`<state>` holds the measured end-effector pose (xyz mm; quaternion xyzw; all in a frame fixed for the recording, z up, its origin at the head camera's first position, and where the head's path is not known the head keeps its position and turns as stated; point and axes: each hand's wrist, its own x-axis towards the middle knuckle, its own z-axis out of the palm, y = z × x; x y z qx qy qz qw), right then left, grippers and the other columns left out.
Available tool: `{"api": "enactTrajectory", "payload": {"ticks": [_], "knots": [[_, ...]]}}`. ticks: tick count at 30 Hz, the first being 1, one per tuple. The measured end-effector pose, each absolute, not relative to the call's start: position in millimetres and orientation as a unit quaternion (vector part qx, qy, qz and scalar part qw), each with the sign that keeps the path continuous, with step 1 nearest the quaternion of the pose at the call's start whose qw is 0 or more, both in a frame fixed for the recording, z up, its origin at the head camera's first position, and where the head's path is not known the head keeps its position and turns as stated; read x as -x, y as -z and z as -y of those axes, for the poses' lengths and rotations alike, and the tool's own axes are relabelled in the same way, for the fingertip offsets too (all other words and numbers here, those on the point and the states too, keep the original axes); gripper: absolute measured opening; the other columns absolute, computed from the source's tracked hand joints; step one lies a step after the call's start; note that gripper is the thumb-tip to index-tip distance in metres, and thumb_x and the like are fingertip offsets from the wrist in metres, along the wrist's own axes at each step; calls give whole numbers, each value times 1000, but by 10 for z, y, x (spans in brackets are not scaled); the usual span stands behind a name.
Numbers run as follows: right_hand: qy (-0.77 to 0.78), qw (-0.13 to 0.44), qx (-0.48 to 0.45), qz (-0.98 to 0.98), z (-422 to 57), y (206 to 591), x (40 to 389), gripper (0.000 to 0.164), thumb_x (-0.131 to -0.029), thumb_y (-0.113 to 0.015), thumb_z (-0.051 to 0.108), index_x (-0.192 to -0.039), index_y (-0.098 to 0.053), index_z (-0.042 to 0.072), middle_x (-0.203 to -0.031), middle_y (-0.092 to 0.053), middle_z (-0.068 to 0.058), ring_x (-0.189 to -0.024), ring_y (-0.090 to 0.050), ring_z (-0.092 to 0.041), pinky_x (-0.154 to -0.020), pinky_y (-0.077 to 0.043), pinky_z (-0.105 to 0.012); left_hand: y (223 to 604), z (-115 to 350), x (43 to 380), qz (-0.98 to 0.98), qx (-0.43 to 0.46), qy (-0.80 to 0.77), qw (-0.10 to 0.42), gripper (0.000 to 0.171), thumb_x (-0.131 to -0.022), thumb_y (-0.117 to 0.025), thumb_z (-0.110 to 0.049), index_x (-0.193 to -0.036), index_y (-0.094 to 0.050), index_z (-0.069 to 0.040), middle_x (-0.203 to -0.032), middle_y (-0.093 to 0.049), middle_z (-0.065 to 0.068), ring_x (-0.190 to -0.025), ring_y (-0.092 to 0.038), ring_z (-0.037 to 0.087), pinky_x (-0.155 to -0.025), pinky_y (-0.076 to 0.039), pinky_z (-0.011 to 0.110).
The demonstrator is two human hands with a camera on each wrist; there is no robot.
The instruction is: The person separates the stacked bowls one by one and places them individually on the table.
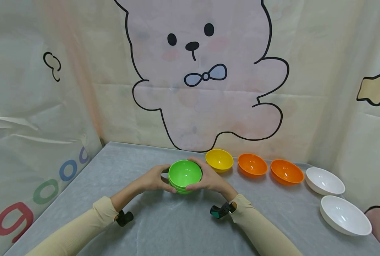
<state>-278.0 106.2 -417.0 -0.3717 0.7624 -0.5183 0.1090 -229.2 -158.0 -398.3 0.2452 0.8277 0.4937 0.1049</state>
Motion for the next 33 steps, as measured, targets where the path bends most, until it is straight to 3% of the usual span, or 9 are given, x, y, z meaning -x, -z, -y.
{"api": "enactTrajectory", "payload": {"ticks": [17,24,33], "knots": [[513,87,382,-764,-1099,4054,2775,103,-72,-95,34,-154,-39,9,-140,-52,-5,-120,-53,-24,-97,-51,-42,3980,1574,2302,-826,-243,-497,109,81,-77,-91,-9,-145,-49,3,-140,-56,16,-130,-52,36,-97,-53,46],[513,53,388,-764,-1146,3965,2784,102,-71,-95,38,-153,-41,14,-142,-51,-4,-119,-54,-23,-97,-52,-41,3980,1582,2305,-823,-233,-505,112,80,-76,-91,-8,-143,-50,5,-140,-55,18,-127,-54,38,-95,-54,44],[539,26,403,-739,-1276,3863,2774,96,-72,-95,26,-151,-43,12,-142,-52,-6,-118,-55,-27,-97,-52,-45,3988,1580,2299,-830,-222,-499,114,85,-76,-92,-10,-146,-46,7,-142,-53,21,-122,-57,41,-95,-54,45]]}}
